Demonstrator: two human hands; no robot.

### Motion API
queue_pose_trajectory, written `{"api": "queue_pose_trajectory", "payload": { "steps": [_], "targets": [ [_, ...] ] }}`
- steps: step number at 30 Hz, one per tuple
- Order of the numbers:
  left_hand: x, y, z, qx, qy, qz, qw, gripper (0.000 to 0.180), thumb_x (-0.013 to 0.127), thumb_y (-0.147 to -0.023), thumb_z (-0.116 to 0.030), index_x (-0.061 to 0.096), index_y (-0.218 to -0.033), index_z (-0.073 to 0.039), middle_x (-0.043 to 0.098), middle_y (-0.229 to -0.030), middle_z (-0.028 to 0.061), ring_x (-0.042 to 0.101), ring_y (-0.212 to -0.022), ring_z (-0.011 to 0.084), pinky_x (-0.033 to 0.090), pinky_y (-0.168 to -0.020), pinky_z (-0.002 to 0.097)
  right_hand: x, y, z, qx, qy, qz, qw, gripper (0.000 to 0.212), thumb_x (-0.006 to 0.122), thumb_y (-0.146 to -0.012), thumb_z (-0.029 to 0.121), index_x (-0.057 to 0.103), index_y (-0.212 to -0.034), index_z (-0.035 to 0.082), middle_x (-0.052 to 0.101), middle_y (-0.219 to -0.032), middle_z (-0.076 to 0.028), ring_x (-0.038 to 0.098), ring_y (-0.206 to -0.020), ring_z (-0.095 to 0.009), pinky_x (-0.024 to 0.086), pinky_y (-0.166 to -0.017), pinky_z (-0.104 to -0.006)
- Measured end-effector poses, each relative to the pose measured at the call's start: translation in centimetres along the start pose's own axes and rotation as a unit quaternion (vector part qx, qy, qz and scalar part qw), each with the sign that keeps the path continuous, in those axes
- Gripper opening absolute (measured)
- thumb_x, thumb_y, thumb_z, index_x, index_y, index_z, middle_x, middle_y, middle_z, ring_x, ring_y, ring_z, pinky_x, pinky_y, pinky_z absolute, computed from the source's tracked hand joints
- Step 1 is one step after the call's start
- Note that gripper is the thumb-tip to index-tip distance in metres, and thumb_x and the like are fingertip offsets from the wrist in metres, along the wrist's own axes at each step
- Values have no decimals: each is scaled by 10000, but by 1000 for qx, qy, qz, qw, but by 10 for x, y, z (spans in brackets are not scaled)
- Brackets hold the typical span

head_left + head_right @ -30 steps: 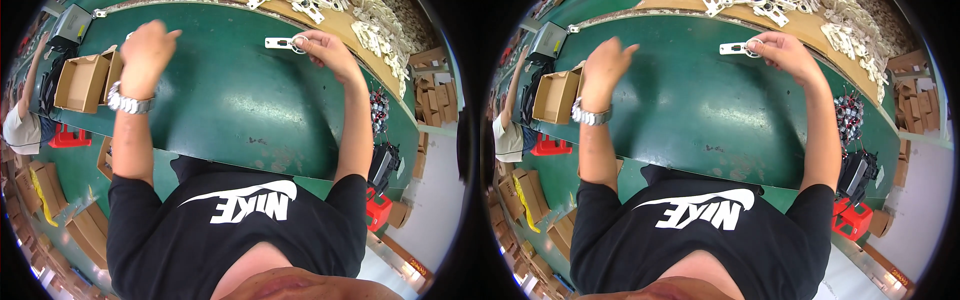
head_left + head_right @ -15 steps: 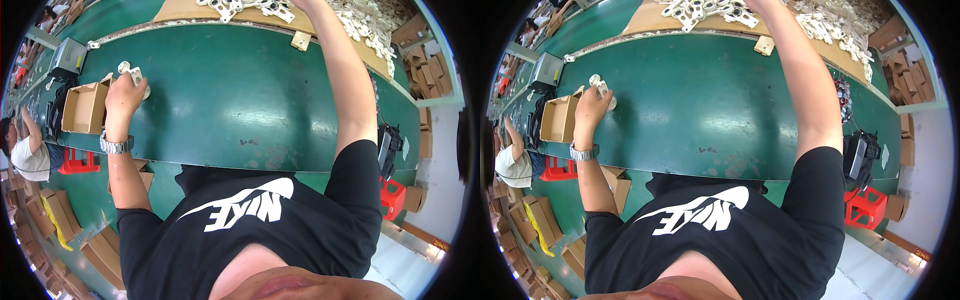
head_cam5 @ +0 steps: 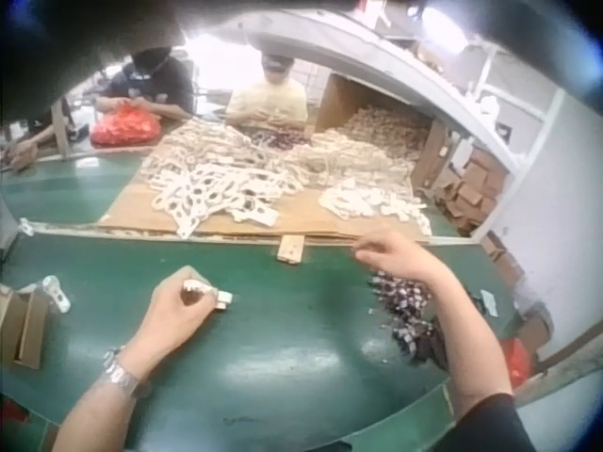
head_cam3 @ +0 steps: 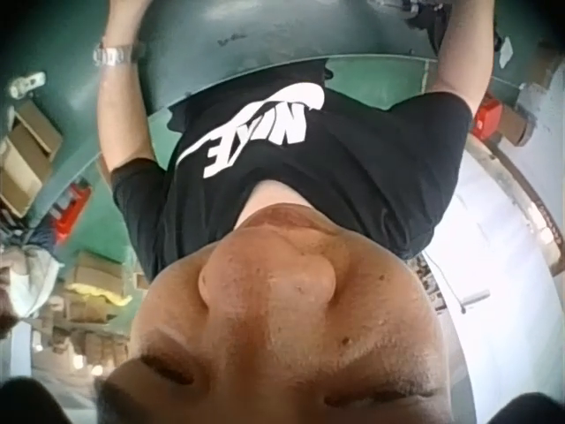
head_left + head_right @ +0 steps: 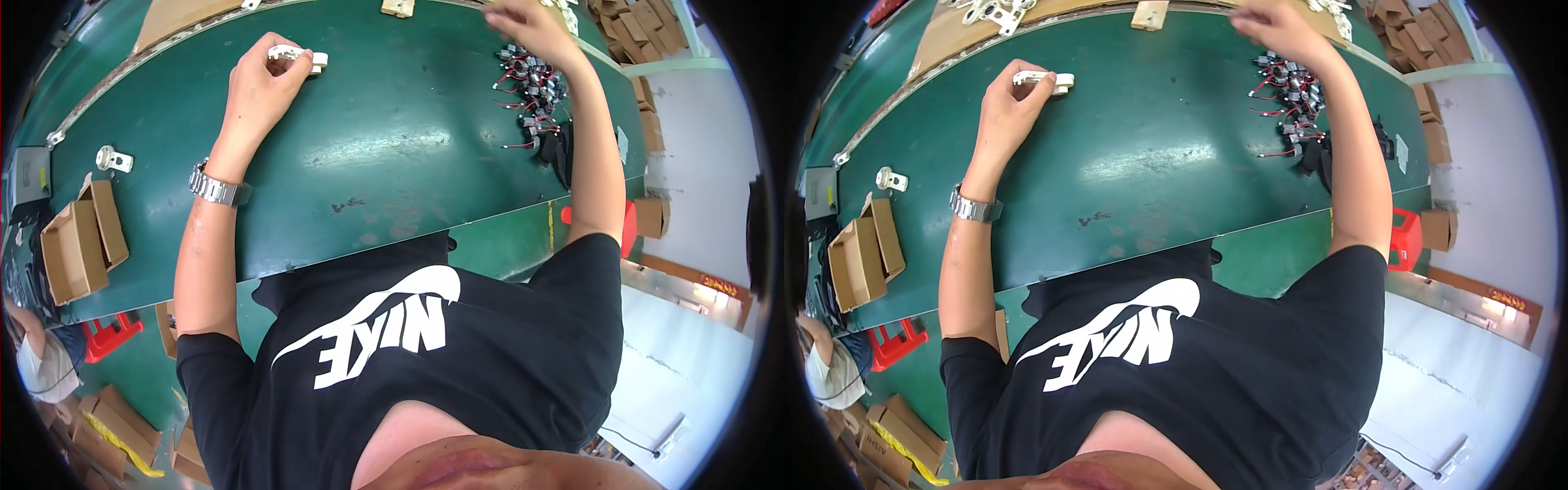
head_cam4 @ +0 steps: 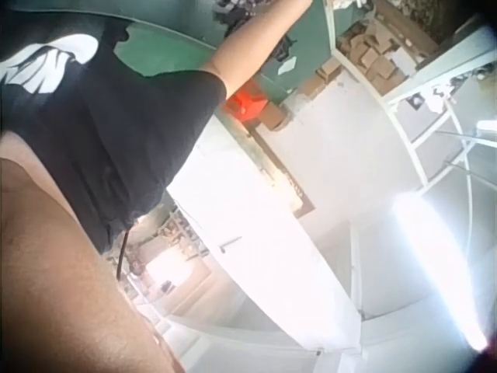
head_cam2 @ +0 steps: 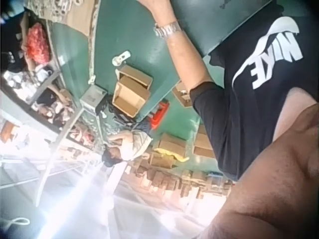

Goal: The person assembles small electronic components into white plastic frames by hand on a factory production line.

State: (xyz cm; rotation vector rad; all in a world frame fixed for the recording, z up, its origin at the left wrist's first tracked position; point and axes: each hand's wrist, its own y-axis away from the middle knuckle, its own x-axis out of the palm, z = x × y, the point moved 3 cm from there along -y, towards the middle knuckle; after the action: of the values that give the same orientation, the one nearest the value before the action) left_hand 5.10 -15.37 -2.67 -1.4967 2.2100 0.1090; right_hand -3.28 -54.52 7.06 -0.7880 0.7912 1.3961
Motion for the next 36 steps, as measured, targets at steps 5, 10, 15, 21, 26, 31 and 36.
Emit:
{"api": "queue_pose_trajectory", "payload": {
  "steps": [5, 10, 15, 21, 26, 31, 36],
  "targets": [
    [0, 1, 14, 30, 122, -4, 992, 199, 740, -987, -255, 737, -1025, -60, 615, -804, -77, 465, -696, 15, 367, -607, 207, 5, 53, -34, -94, 321, -62, 941, 279, 736, -897, 140, 752, -1169, 80, 703, -1022, -127, 648, -1042, -350, 542, -909, -450],
    [-4, 4, 9, -12, 160, 32, 987, 181, 714, -1003, -244, 746, -1042, -69, 679, -847, -44, 509, -718, 18, 386, -594, 205, 30, 45, -43, -84, 443, -65, 890, 275, 727, -898, 156, 744, -1170, 126, 703, -1050, -94, 645, -1083, -305, 540, -909, -479],
    [-10, 1, 22, -22, 228, 51, 972, 228, 687, -1029, -257, 749, -1135, -65, 738, -945, 24, 569, -789, 44, 428, -583, 188, 27, 1, -38, 105, 467, 56, 876, 310, 711, -819, 161, 695, -1116, 77, 751, -1043, -169, 723, -1031, -385, 579, -857, -540],
    [-22, 0, 17, 67, 153, -16, 986, 298, 736, -1007, -225, 749, -1266, -79, 735, -970, -17, 598, -845, 47, 488, -749, 224, -7, -11, 46, 14, 371, -100, 923, 225, 694, -865, 108, 672, -1076, 31, 745, -981, -205, 715, -905, -412, 557, -813, -486],
    [-64, 0, -18, -9, 533, -9, 846, 301, 562, -1081, -231, 653, -1242, 7, 654, -1030, 47, 413, -766, 112, 281, -557, 245, 47, -15, 118, -137, 170, -71, 973, 273, 748, -936, 179, 663, -1149, 31, 698, -919, -116, 671, -737, -232, 522, -672, -375],
    [-99, 7, -41, 27, 831, 116, 544, 307, 627, -1011, -240, 681, -1216, -18, 585, -893, -18, 351, -682, 107, 258, -526, 273, 134, -33, 166, -238, -20, -16, 971, 354, 740, -956, 238, 636, -1222, 29, 700, -910, -144, 679, -811, -285, 535, -700, -408],
    [-91, 6, -36, -17, 874, 119, 470, 254, 670, -950, -201, 726, -1154, -61, 561, -831, -27, 306, -611, 87, 213, -476, 241, 174, -32, 232, -284, -260, -14, 923, 332, 719, -965, 178, 638, -1253, 35, 701, -923, -92, 667, -771, -202, 544, -672, -345]
  ]
}}
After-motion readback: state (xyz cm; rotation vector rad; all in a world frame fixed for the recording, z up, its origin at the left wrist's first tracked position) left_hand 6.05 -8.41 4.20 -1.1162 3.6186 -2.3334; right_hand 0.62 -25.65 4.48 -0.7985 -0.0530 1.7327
